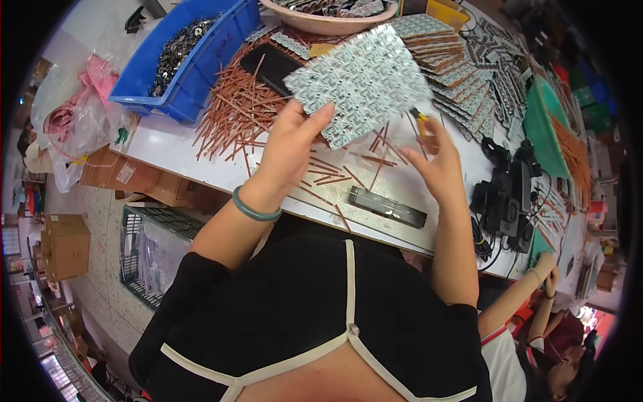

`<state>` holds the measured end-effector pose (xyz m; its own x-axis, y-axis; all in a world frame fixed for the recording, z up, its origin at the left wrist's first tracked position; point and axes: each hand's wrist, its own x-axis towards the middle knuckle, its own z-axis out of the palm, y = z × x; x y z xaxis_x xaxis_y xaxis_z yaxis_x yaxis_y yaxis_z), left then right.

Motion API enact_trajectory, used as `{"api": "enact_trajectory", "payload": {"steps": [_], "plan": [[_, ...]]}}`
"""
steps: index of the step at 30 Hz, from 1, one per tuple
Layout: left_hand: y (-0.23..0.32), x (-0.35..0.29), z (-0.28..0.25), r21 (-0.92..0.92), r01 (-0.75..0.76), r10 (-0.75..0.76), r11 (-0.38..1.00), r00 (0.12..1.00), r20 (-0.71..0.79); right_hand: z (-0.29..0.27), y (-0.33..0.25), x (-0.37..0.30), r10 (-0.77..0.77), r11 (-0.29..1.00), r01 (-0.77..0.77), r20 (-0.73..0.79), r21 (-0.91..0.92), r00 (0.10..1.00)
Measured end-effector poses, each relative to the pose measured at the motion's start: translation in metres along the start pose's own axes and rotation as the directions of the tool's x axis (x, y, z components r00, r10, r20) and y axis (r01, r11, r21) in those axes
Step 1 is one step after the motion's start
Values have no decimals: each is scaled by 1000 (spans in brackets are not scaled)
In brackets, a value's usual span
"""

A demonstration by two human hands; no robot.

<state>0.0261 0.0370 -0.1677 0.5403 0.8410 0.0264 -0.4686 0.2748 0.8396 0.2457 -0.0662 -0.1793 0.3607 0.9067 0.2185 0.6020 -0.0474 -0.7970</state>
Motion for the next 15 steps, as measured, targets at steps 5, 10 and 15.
{"api": "enact_trajectory", "payload": {"steps": [5,10,15], "plan": [[-11,-9,4,687,-685,525,243,688,501,4,-23,-33,-33,942,44,-38,333,999],[-30,-28,40,530,-771,247,354,624,742,31,-28,-69,336,515,-260,86,817,938],[-2,-19,22,602,-779,572,175,578,581,-5,-15,-77,236,513,-115,-12,850,972]]}}
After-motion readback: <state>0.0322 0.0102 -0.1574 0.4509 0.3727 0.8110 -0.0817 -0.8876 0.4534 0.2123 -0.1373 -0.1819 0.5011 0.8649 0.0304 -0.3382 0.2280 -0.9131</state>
